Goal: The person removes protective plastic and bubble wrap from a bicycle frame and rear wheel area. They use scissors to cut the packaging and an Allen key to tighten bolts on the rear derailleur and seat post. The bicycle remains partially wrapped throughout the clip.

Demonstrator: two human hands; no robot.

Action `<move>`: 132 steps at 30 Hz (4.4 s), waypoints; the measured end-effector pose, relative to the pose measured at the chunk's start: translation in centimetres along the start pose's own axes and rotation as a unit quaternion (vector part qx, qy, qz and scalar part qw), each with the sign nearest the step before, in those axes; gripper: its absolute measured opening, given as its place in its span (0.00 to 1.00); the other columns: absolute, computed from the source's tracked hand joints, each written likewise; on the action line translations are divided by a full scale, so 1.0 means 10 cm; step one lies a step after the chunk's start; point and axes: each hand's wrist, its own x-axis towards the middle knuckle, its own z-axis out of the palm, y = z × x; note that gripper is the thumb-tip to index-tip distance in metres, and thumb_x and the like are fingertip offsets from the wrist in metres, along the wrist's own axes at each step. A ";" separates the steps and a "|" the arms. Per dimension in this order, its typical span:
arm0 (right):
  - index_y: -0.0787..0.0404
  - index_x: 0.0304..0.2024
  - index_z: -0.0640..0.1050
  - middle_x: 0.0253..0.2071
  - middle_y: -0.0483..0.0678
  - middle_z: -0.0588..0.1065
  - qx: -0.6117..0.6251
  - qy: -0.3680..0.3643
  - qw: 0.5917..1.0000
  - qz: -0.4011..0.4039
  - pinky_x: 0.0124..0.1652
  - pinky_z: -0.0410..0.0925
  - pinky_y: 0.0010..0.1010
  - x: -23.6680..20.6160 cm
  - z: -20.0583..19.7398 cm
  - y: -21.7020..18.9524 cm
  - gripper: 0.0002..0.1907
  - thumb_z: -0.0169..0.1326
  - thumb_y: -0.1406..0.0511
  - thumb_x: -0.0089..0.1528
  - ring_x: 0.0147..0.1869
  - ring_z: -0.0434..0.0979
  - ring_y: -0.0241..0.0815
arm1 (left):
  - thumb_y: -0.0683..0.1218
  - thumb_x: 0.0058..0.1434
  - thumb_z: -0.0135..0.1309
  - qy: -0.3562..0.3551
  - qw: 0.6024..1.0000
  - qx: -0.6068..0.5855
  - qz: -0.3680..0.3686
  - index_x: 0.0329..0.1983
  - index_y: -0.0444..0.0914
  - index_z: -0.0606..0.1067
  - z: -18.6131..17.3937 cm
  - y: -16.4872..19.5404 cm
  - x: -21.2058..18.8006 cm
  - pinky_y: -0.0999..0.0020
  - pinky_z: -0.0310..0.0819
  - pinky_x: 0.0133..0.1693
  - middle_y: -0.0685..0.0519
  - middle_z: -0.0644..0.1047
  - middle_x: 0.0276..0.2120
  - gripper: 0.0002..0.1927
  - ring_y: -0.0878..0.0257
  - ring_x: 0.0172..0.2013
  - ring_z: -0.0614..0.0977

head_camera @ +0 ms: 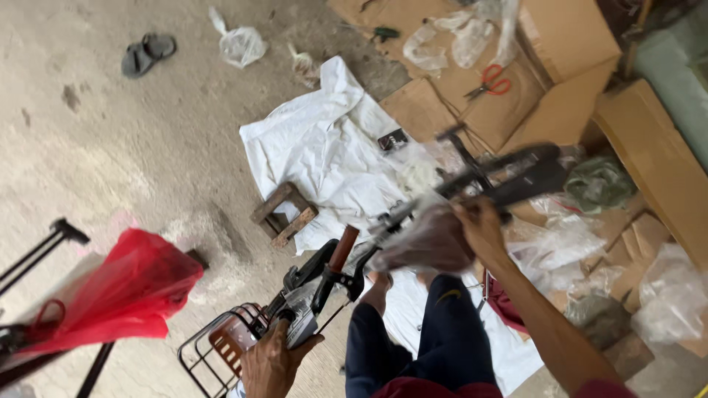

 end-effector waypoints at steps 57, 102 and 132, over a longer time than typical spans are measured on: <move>0.57 0.48 0.78 0.34 0.53 0.81 -0.008 -0.006 0.990 -0.141 0.34 0.73 0.41 1.22 1.18 3.18 0.13 0.54 0.74 0.63 0.36 0.82 0.51 | 0.35 0.49 0.57 0.133 0.824 -0.224 0.503 0.44 0.42 0.77 2.07 3.25 1.68 0.47 0.59 0.56 0.48 0.79 0.49 0.19 0.49 0.53 0.76; 0.66 0.43 0.78 0.33 0.53 0.82 0.088 -0.392 0.829 -0.389 0.34 0.74 0.30 -0.14 3.90 3.06 0.08 0.59 0.66 0.67 0.37 0.86 0.40 | 0.47 0.73 0.49 0.501 0.827 -0.253 -0.003 0.62 0.29 0.73 5.74 0.01 1.73 0.51 0.66 0.64 0.37 0.74 0.61 0.20 0.40 0.64 0.72; 0.64 0.34 0.76 0.30 0.44 0.73 0.121 -0.257 0.883 -0.374 0.29 0.63 0.22 0.87 3.67 2.78 0.06 0.59 0.68 0.62 0.31 0.70 0.31 | 0.40 0.56 0.62 0.545 0.835 -0.003 -0.075 0.43 0.37 0.75 5.80 -0.37 2.35 0.52 0.71 0.44 0.47 0.76 0.37 0.12 0.50 0.38 0.77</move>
